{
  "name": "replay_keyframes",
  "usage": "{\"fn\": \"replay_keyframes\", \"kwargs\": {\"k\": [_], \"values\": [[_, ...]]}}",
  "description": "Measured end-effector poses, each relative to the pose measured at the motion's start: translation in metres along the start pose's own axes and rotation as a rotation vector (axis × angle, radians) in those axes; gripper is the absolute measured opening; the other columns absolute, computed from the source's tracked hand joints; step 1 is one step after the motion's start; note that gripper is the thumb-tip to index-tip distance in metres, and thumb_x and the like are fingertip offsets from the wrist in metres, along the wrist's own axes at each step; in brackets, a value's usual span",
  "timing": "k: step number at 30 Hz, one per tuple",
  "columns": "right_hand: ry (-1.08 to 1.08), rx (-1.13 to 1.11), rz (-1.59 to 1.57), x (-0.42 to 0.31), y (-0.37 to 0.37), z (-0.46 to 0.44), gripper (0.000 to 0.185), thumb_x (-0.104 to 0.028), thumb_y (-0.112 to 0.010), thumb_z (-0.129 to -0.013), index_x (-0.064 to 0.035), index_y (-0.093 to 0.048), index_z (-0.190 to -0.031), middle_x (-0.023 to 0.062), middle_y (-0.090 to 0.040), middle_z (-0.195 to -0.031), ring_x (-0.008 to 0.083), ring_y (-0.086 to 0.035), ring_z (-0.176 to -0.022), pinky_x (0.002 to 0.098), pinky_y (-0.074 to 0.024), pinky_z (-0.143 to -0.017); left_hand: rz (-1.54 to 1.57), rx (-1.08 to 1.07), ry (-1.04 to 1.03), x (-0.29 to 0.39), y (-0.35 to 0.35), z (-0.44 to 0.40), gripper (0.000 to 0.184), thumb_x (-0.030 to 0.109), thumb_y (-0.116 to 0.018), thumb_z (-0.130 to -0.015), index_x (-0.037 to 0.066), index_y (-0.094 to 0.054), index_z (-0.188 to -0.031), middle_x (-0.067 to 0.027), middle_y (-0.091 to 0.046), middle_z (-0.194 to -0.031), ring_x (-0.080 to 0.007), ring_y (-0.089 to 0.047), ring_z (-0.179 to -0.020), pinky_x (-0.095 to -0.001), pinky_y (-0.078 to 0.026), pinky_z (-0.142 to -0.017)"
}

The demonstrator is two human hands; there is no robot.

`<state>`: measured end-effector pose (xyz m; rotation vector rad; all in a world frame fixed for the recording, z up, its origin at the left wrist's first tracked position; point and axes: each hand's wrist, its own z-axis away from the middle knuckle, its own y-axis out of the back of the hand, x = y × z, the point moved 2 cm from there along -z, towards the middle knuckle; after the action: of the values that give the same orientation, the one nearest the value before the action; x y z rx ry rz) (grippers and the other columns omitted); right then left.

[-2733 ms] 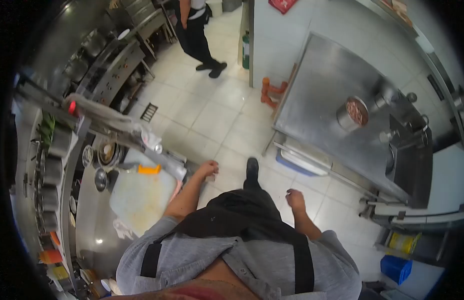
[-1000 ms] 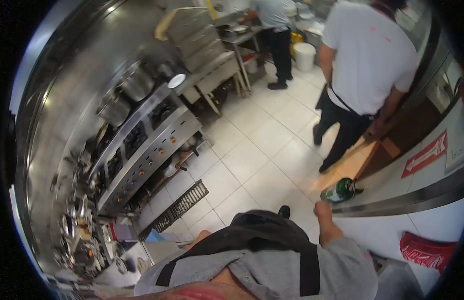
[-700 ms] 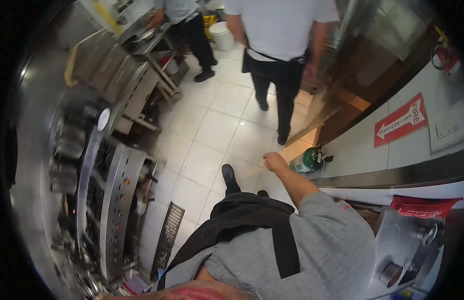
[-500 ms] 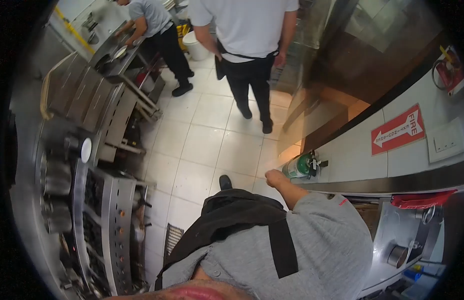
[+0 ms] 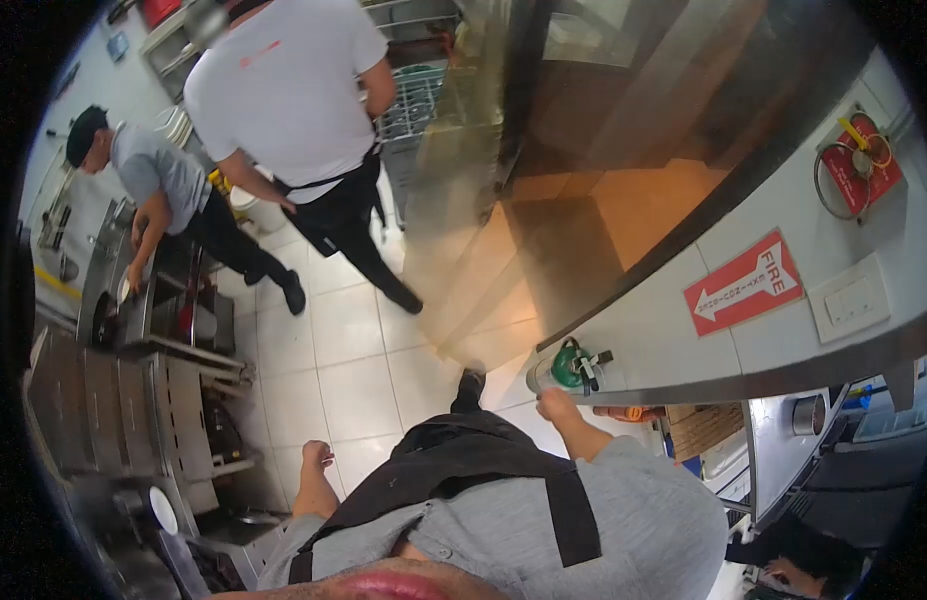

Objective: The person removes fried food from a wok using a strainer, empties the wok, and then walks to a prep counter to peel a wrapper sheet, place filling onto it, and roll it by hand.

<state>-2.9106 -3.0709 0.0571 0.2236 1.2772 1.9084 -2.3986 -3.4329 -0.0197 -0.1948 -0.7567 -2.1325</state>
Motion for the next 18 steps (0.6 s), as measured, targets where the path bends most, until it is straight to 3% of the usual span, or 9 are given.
{"fn": "replay_keyframes", "kwargs": {"k": [3,5,7,9,11,13,15,18], "values": [[-0.046,-0.078,0.104,0.034,-0.009,-0.019,0.024,-0.018,-0.052,-0.071,-0.0059,-0.065,-0.087,0.0188,-0.061,-0.087,0.0337,-0.058,-0.087,0.0426,-0.0446,-0.079,0.011,-0.070,-0.044,0.079,-0.070,-0.003,0.014,0.001,-0.050,-0.073,0.000,-0.056,-0.085,-0.0108,-0.057,-0.067,-0.0238,-0.061,-0.060,-0.0340,-0.048,-0.047],[-0.155,-0.106,0.044,0.037,0.002,-0.020,0.022,-0.015,-0.053,-0.069,-0.0060,-0.065,-0.085,0.0204,-0.061,-0.086,0.0337,-0.059,-0.087,0.0417,-0.0457,-0.080,-0.094,-0.278,-0.135,0.125,-0.120,0.019,0.022,0.001,-0.052,-0.071,0.000,-0.055,-0.093,-0.0113,-0.058,-0.070,-0.0237,-0.061,-0.061,-0.0349,-0.049,-0.048],[-0.120,-0.007,-0.109,0.032,0.028,-0.032,0.022,-0.016,-0.051,-0.071,-0.0061,-0.065,-0.085,0.0186,-0.062,-0.089,0.0345,-0.058,-0.088,0.0434,-0.0441,-0.080,-0.388,-0.433,-0.305,0.157,-0.172,0.007,0.027,0.003,-0.055,-0.070,0.001,-0.056,-0.098,-0.0115,-0.060,-0.073,-0.0240,-0.062,-0.061,-0.0364,-0.050,-0.050],[-0.220,0.028,-0.210,0.019,0.050,-0.035,0.022,-0.016,-0.052,-0.071,-0.0080,-0.065,-0.087,0.0173,-0.062,-0.089,0.0338,-0.058,-0.088,0.0422,-0.0446,-0.080,-0.472,-0.401,-0.345,0.190,-0.202,0.016,0.028,0.006,-0.057,-0.070,0.001,-0.058,-0.097,-0.0129,-0.063,-0.076,-0.0230,-0.062,-0.062,-0.0358,-0.051,-0.051],[-0.240,0.023,-0.169,0.019,0.056,-0.041,0.022,-0.017,-0.052,-0.071,-0.0098,-0.065,-0.088,0.0165,-0.063,-0.086,0.0332,-0.059,-0.085,0.0411,-0.0457,-0.079,-0.803,-0.388,-0.560,0.227,-0.227,0.020,0.025,0.009,-0.057,-0.071,0.001,-0.061,-0.094,-0.0137,-0.064,-0.075,-0.0211,-0.063,-0.062,-0.0331,-0.052,-0.051],[-0.291,0.066,-0.296,0.008,0.072,-0.040,0.024,-0.016,-0.052,-0.069,-0.0084,-0.065,-0.087,0.0195,-0.061,-0.088,0.0356,-0.059,-0.085,0.0416,-0.0456,-0.079,-0.784,-0.438,-0.576,0.244,-0.243,-0.008,0.025,0.009,-0.057,-0.071,0.000,-0.062,-0.093,-0.0140,-0.065,-0.074,-0.0211,-0.063,-0.060,-0.0315,-0.052,-0.049],[-0.337,0.132,-0.319,0.008,0.065,-0.038,0.023,-0.017,-0.053,-0.071,-0.0079,-0.065,-0.088,0.0176,-0.063,-0.082,0.0331,-0.060,-0.081,0.0404,-0.0471,-0.075,-0.722,-0.506,-0.381,0.264,-0.250,-0.030,0.020,0.009,-0.057,-0.071,-0.001,-0.063,-0.087,-0.0136,-0.064,-0.071,-0.0224,-0.063,-0.057,-0.0324,-0.052,-0.048],[-0.303,0.145,-0.292,0.018,0.044,-0.027,0.023,-0.016,-0.051,-0.071,-0.0051,-0.065,-0.086,0.0185,-0.062,-0.082,0.0333,-0.060,-0.080,0.0406,-0.0471,-0.075,-0.997,-0.482,-0.295,0.298,-0.253,-0.064,0.014,0.008,-0.056,-0.072,-0.004,-0.060,-0.078,-0.0135,-0.063,-0.068,-0.0221,-0.062,-0.055,-0.0333,-0.051,-0.045]]}}
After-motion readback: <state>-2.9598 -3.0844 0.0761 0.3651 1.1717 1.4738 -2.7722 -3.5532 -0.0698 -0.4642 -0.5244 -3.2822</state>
